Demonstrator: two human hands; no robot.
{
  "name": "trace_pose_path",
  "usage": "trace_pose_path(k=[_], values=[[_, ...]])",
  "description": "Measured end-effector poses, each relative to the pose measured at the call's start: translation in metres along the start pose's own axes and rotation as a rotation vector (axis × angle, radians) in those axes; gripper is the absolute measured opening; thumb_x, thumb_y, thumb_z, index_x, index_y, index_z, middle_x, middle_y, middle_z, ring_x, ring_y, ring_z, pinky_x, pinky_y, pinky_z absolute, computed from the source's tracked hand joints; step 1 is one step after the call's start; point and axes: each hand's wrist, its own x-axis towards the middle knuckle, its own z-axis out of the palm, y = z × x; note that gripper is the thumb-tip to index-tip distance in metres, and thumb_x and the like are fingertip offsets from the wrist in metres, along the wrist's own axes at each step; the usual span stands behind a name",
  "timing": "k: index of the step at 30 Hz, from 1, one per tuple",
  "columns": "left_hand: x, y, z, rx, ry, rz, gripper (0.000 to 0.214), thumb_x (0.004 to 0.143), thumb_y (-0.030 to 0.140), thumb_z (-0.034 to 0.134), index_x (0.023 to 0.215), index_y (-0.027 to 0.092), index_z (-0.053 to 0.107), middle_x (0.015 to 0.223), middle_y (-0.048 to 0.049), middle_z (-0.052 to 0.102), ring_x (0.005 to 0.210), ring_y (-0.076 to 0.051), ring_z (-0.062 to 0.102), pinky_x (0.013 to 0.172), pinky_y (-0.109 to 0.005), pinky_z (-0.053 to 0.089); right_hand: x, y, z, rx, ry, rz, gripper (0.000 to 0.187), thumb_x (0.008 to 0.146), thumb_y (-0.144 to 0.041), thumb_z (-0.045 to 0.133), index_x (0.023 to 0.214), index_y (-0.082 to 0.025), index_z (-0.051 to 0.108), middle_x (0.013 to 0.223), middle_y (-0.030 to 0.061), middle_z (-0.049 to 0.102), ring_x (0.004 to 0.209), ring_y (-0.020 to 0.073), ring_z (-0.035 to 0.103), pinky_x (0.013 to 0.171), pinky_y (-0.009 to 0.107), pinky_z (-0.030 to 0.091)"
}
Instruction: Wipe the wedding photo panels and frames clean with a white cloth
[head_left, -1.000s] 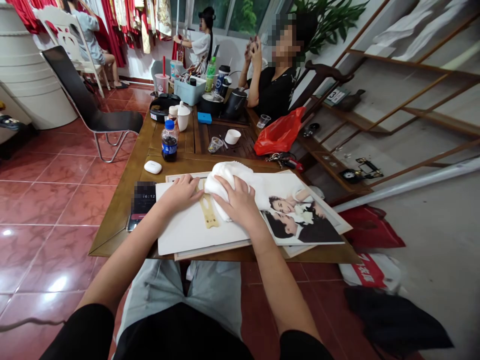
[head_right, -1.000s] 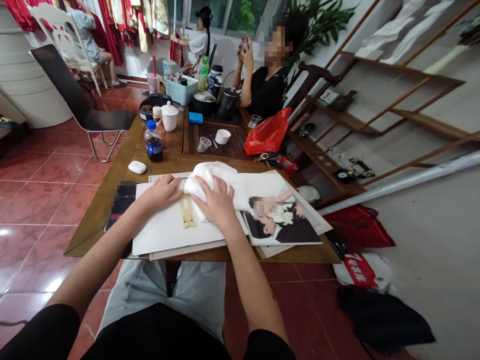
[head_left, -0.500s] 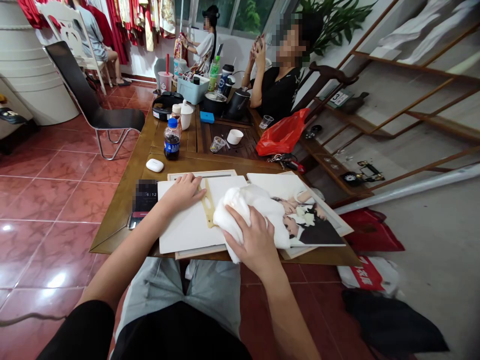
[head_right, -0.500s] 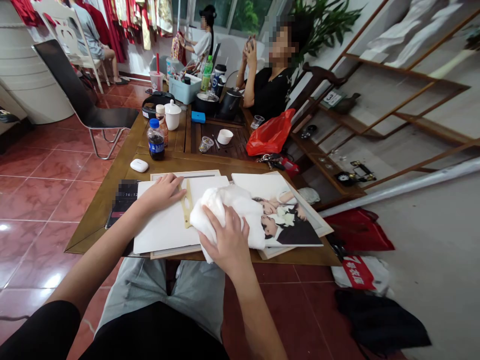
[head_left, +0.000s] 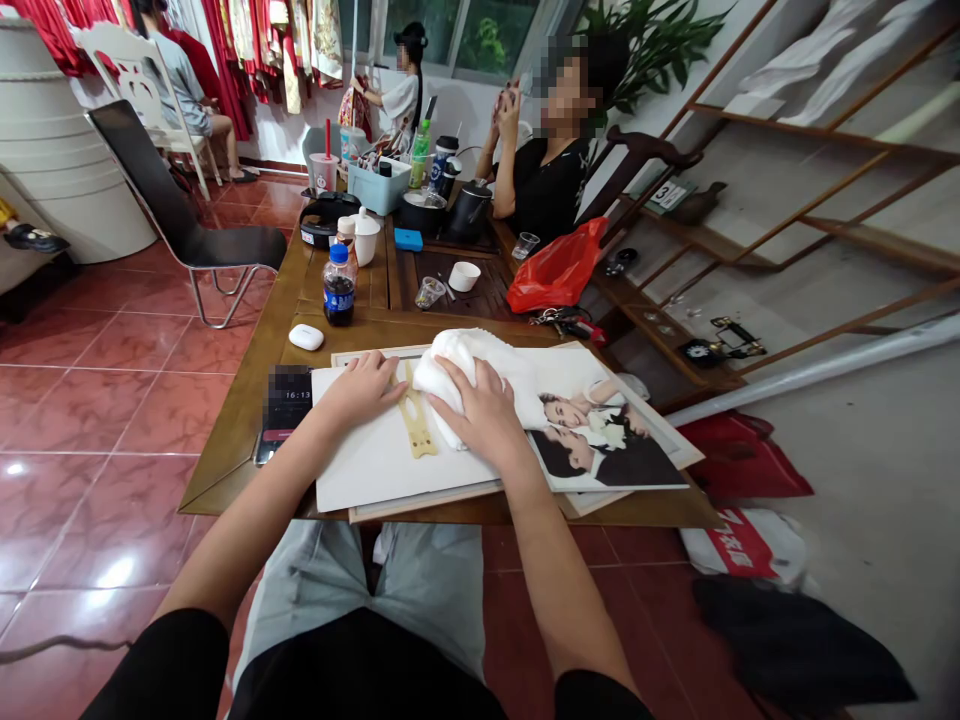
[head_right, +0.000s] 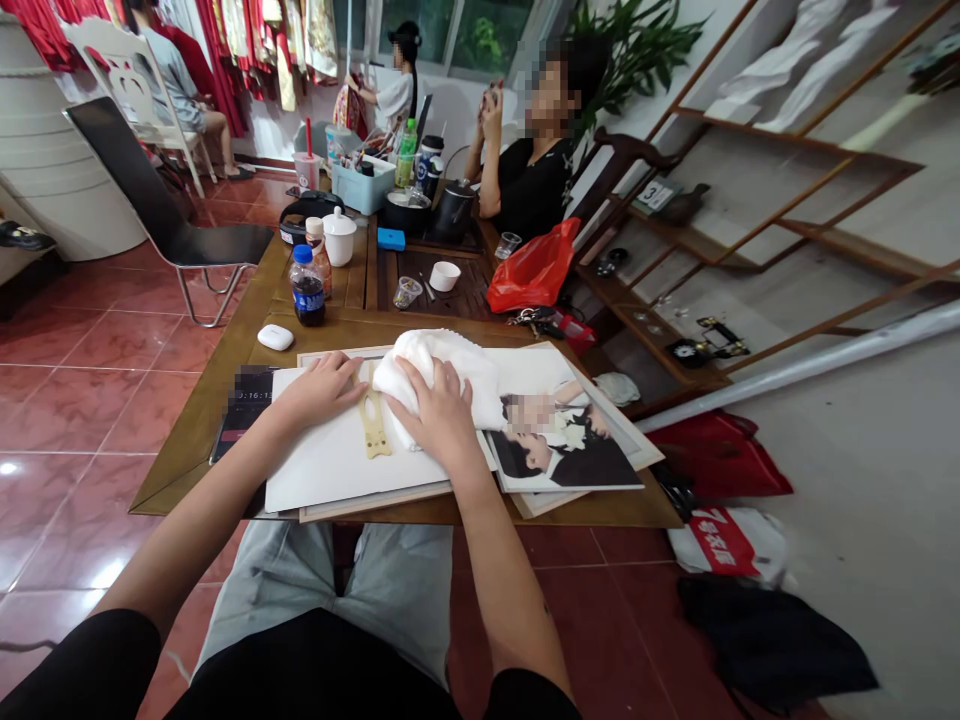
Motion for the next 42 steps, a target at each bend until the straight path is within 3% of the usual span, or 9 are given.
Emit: trace_pose_path(k=[5,13,17,21,33,37,42], values=[[0.0,0.002,0.0,-0.015,0.011,-0.015,0.052,0.105,0.047,0.04,0.141,0.011,0.054,0.131,-0.0197,0.06,0.119,-0.034,0.06,0.107,-0.051,0.043,-0.014,-0.002,-0.001,-0.002,0.015,0.02,0.062,0.101,-0.056,0.047,0.159,-0.035,0.041,0.153,0.0173,0.045,0.145,0.0394,0.04,0.112,0.064,0.039],[0.002,0.001,0.006,-0.009,0.026,0.012,0.049,0.104,0.046,0.043,0.136,0.011,0.055,0.129,-0.019,0.061,0.122,-0.033,0.059,0.108,-0.047,0.043,-0.088,-0.004,-0.004,-0.05,0.113,0.003,0.06,0.101,-0.054,0.044,0.157,-0.033,0.044,0.15,0.0188,0.046,0.138,0.0413,0.046,0.106,0.065,0.044],[0.002,0.0,0.007,-0.024,0.039,0.014,0.049,0.103,0.045,0.044,0.137,0.011,0.055,0.128,-0.0187,0.061,0.122,-0.032,0.059,0.109,-0.047,0.043,-0.108,-0.007,-0.005,-0.076,0.134,0.013,0.06,0.101,-0.054,0.044,0.157,-0.033,0.045,0.149,0.0183,0.046,0.138,0.0413,0.047,0.107,0.064,0.043],[0.002,0.0,0.007,-0.025,0.037,0.025,0.048,0.103,0.045,0.045,0.135,0.011,0.056,0.127,-0.0178,0.06,0.121,-0.032,0.058,0.11,-0.047,0.042,-0.099,-0.008,-0.006,-0.096,0.115,0.031,0.059,0.101,-0.055,0.044,0.156,-0.033,0.047,0.146,0.0182,0.049,0.136,0.0397,0.049,0.106,0.062,0.045],[0.0,0.001,0.005,0.002,0.032,0.018,0.049,0.104,0.046,0.044,0.135,0.01,0.057,0.127,-0.0187,0.061,0.117,-0.032,0.06,0.108,-0.048,0.043,-0.024,-0.009,0.005,-0.031,0.11,0.017,0.061,0.099,-0.057,0.048,0.156,-0.036,0.046,0.145,0.0165,0.05,0.136,0.0372,0.048,0.11,0.062,0.039],[0.001,0.002,0.006,-0.006,0.027,0.006,0.05,0.104,0.047,0.045,0.135,0.009,0.057,0.129,-0.0199,0.061,0.12,-0.034,0.059,0.108,-0.049,0.043,-0.033,-0.011,0.004,-0.027,0.116,-0.006,0.059,0.1,-0.056,0.047,0.156,-0.036,0.047,0.149,0.0165,0.048,0.138,0.0381,0.046,0.11,0.061,0.039],[0.002,0.001,0.008,-0.005,0.046,0.011,0.049,0.103,0.046,0.045,0.134,0.01,0.057,0.127,-0.0195,0.062,0.119,-0.033,0.06,0.107,-0.048,0.043,-0.066,-0.012,0.002,-0.026,0.126,-0.056,0.057,0.1,-0.053,0.046,0.155,-0.037,0.047,0.147,0.0153,0.049,0.138,0.0376,0.046,0.11,0.061,0.039]])
